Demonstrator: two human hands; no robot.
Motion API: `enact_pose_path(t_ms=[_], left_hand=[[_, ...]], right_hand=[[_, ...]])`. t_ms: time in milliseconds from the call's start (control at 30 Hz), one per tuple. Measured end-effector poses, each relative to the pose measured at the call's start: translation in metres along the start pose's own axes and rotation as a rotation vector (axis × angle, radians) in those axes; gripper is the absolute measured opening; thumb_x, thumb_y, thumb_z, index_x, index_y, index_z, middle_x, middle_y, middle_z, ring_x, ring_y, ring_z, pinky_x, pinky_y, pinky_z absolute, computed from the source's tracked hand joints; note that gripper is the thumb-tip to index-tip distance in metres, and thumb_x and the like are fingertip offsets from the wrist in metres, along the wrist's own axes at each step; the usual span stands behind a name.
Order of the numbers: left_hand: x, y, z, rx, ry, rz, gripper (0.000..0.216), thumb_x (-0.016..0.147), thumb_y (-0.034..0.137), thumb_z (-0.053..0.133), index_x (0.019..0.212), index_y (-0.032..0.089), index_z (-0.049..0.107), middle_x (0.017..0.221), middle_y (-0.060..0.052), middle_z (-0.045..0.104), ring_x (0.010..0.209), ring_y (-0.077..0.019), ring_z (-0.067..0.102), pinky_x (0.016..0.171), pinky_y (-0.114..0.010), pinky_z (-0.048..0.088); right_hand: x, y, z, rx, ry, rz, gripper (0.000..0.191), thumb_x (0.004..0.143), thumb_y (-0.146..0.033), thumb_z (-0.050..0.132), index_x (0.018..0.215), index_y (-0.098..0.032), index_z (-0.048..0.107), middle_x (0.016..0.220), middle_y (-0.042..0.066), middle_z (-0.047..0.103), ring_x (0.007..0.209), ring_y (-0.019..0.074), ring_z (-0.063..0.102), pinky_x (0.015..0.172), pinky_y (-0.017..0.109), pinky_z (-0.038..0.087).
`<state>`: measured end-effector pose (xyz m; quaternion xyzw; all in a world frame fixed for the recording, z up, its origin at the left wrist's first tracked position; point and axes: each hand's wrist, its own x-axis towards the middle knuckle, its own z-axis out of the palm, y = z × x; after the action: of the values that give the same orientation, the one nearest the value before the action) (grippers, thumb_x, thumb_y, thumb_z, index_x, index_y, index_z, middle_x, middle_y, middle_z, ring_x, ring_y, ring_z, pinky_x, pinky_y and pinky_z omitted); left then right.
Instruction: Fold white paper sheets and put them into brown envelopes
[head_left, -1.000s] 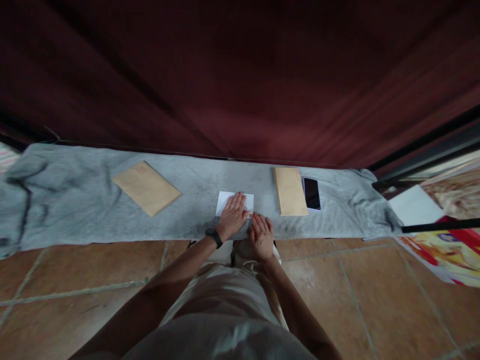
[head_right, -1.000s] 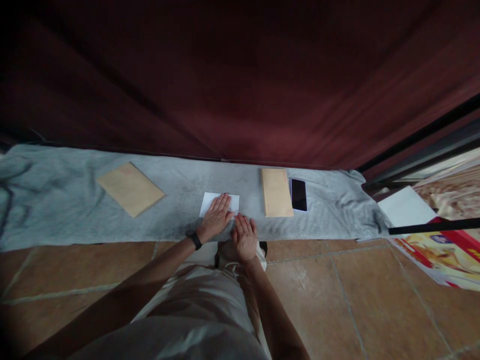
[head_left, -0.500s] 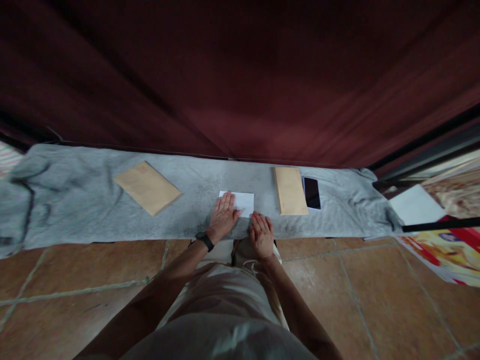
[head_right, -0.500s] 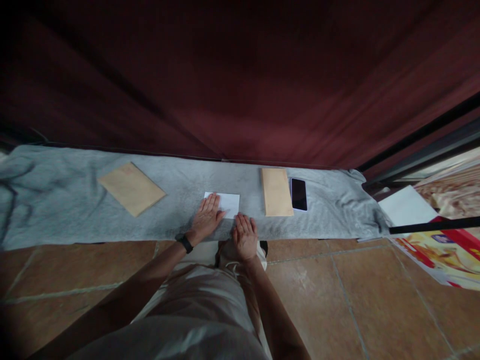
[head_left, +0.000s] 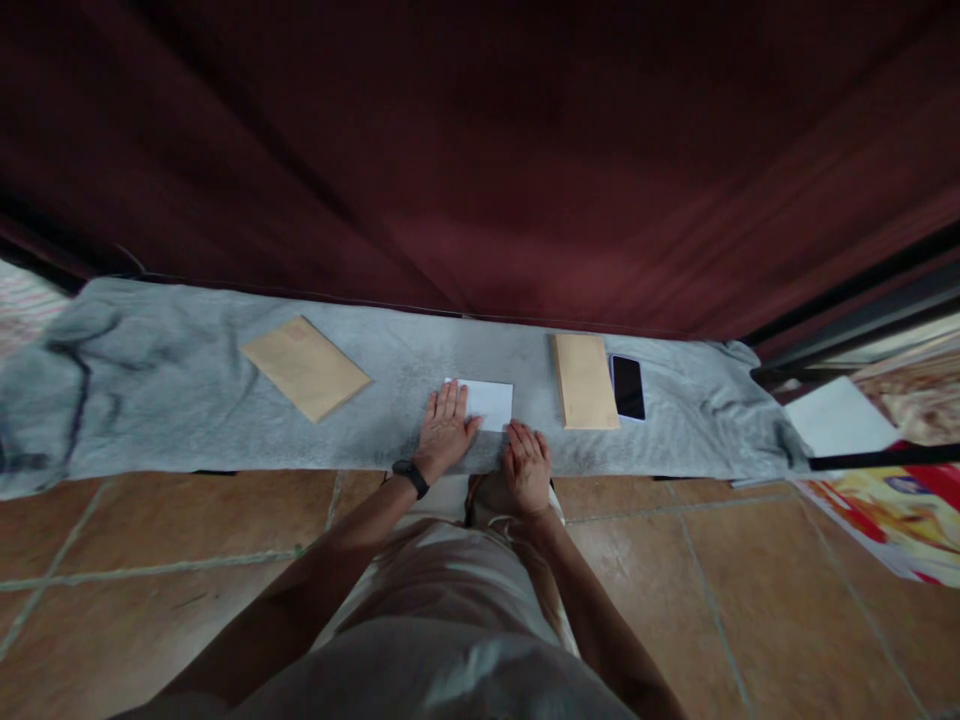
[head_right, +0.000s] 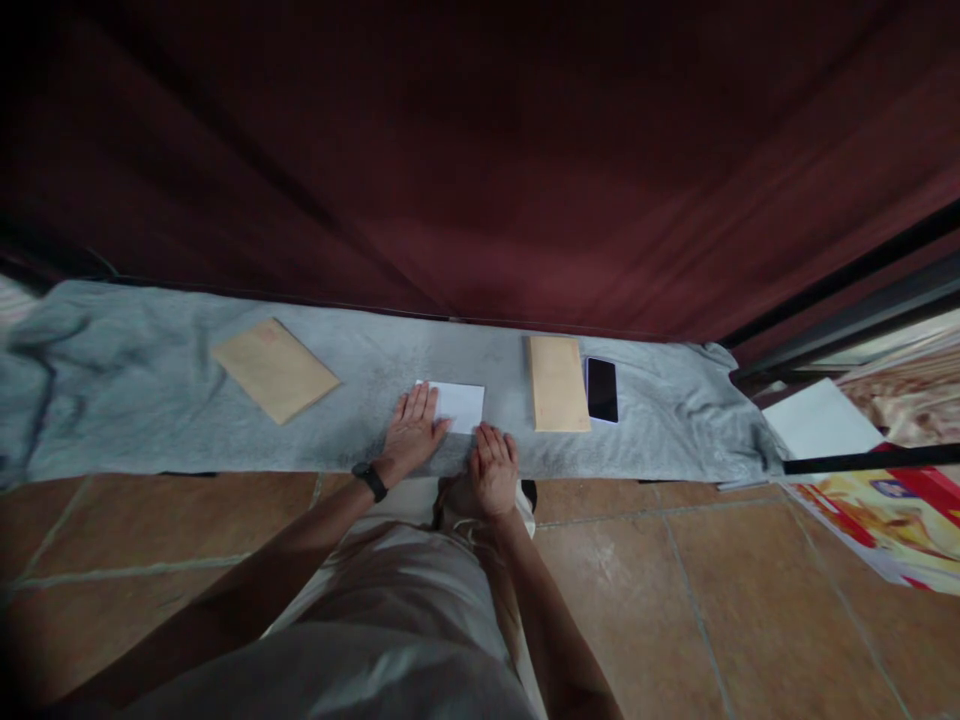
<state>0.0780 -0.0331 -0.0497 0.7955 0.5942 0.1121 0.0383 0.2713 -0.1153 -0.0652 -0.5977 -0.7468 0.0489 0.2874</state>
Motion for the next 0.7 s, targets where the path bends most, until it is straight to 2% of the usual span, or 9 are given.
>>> enact_pose_path(t_ms=[300, 500, 700], left_hand=[[0.000, 0.003, -0.004, -0.022, -0.018, -0.018, 0.073, 0.103, 0.048, 0.039, 0.160, 0.003, 0.031, 0.168, -0.022, 0.024, 0.158, -0.0320, 0.018, 0.128, -0.052, 0.016], [0.000, 0.005, -0.005, -0.037, -0.014, -0.025, 0.072, 0.103, 0.046, 0.039, 0.159, 0.001, 0.033, 0.167, -0.024, 0.024, 0.158, -0.0333, 0.019, 0.128, -0.053, 0.015], [0.000, 0.006, -0.008, -0.035, -0.025, -0.021, 0.071, 0.103, 0.045, 0.040, 0.159, 0.002, 0.032, 0.168, -0.023, 0.024, 0.158, -0.0331, 0.019, 0.128, -0.052, 0.014]], right_hand=[[0.020, -0.001, 0.005, 0.075, 0.035, 0.004, 0.044, 0.103, -0.016, 0.039, 0.144, -0.018, 0.056, 0.145, 0.012, 0.061, 0.142, 0.0239, 0.048, 0.120, 0.051, 0.034], [0.038, -0.013, 0.014, 0.070, -0.040, -0.055, 0.043, 0.103, -0.019, 0.041, 0.143, -0.019, 0.058, 0.147, 0.011, 0.061, 0.142, 0.0235, 0.050, 0.123, 0.050, 0.031], [0.040, -0.017, 0.018, -0.001, -0.067, -0.003, 0.045, 0.105, -0.023, 0.040, 0.147, -0.015, 0.054, 0.151, 0.013, 0.057, 0.144, 0.0246, 0.048, 0.124, 0.048, 0.030]])
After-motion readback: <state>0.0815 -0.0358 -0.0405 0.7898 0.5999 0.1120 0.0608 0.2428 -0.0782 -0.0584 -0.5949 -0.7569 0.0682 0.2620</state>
